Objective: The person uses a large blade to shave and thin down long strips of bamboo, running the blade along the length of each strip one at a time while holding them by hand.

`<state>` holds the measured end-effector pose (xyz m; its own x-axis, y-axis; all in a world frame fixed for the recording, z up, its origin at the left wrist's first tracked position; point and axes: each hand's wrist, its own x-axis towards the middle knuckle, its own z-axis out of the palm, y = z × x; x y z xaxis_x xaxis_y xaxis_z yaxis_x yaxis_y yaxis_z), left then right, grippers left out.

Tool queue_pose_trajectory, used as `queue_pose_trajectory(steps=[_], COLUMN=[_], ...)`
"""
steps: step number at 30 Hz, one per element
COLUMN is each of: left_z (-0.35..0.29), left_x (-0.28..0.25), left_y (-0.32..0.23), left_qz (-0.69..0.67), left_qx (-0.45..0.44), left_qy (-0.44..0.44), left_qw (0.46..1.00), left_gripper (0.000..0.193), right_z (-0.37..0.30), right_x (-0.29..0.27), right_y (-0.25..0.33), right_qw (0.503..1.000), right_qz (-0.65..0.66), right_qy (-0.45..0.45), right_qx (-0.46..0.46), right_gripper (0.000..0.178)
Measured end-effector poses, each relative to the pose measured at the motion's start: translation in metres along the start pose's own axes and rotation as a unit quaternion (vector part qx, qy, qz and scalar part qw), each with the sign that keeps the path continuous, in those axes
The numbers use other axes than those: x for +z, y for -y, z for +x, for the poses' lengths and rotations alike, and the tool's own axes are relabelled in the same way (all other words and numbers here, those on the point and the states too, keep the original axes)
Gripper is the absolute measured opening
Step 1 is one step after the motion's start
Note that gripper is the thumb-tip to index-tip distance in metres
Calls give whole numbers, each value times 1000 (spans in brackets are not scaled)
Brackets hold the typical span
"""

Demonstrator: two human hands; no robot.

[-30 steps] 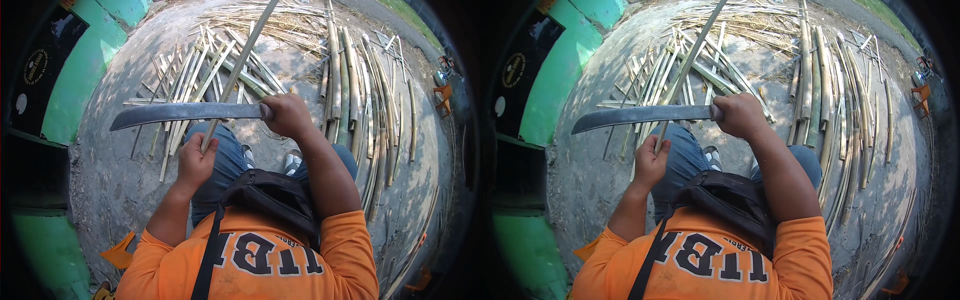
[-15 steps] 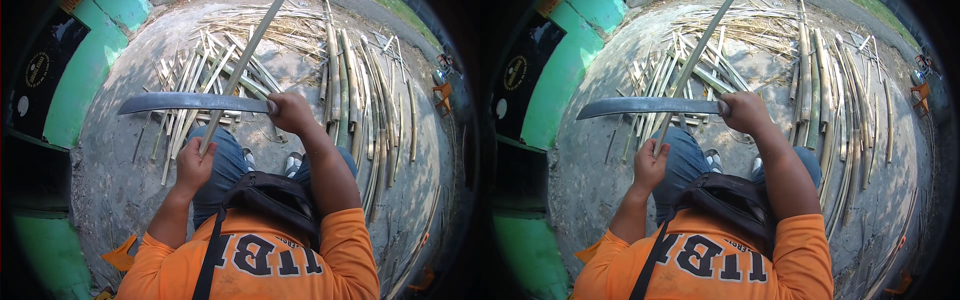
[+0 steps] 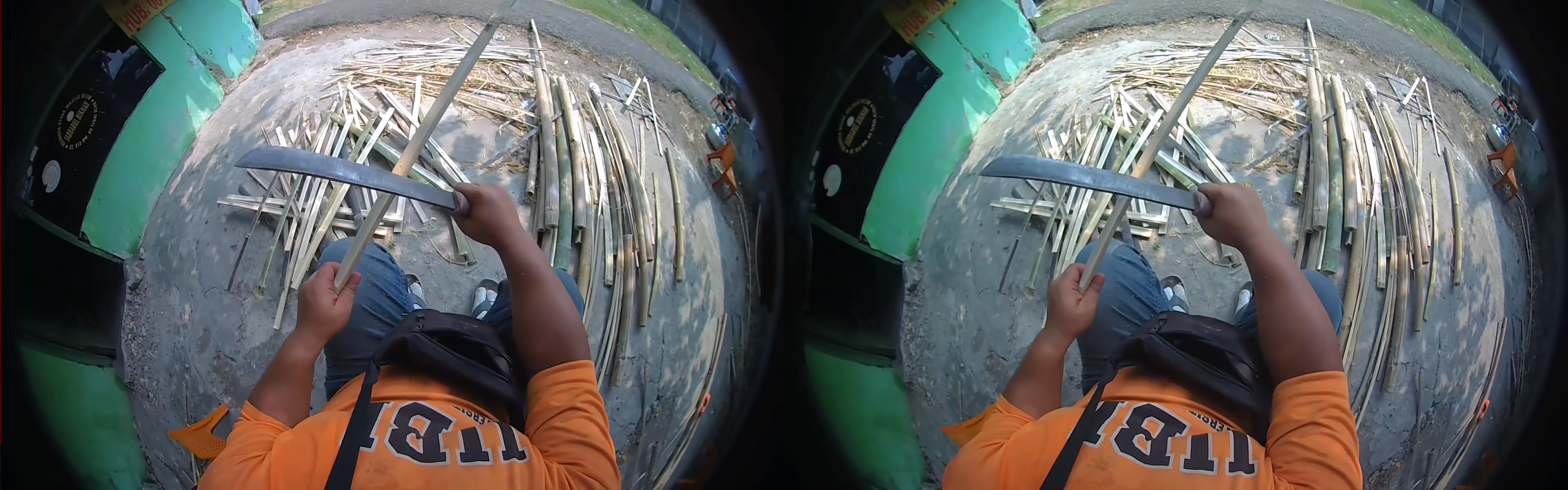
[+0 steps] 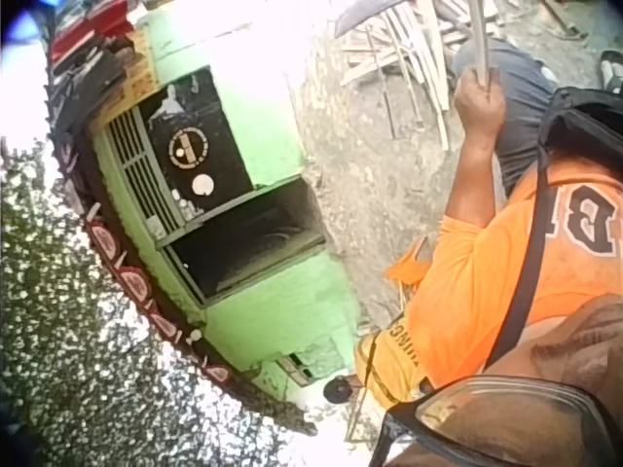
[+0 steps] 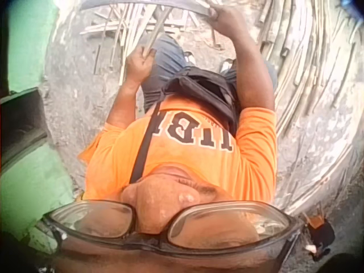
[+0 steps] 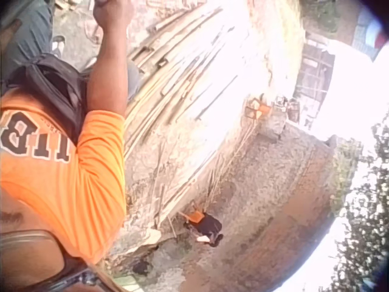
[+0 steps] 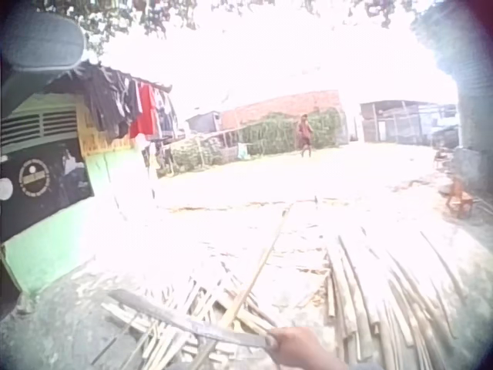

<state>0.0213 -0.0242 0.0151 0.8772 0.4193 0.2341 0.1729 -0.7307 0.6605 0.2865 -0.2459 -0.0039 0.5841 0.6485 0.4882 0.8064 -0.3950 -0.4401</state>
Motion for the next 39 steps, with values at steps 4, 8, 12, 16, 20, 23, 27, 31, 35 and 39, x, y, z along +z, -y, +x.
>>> queue_pose_trajectory(steps=[4,8,12,16,20,23,27,31,35,39], left_z=[-11,-11,-13,-18,-26,-29,-26,-25,-20,-8], left_x=[-1,7,2,-12,-16,-17,-16,-22,-22,-18], left_y=[6,7,13,27,35,35,28,33,30,21], left_qz=[-10,4,7,51,80,83,47,68,67,68], left_qx=[-34,-9,-3,40,44,46,34,10,26,22], left_qy=[29,3,-2,-32,-52,-58,-22,-35,-45,-43], left_qw=[999,1000,1000,997,994,994,998,997,996,996], left_gripper=[33,32,31,29,31,31,31,32,33,34], right_z=[4,-3,-4,-2,-3,-2,-5,-1,-3,-1], right_x=[-11,4,3,-11,-16,-9,-4,-14,-11,11], right_y=[-10,14,24,-2,-10,10,21,-4,-17,28], right_qw=[989,998,999,999,998,999,998,999,996,999], right_qz=[61,39,41,10,18,22,16,-13,29,33], right_qy=[-27,-27,14,25,-31,-39,-21,-8,-34,-15], right_qx=[129,52,-23,33,50,-5,-51,49,73,-27], right_gripper=[23,19,10,10,12,11,13,13,13,12])
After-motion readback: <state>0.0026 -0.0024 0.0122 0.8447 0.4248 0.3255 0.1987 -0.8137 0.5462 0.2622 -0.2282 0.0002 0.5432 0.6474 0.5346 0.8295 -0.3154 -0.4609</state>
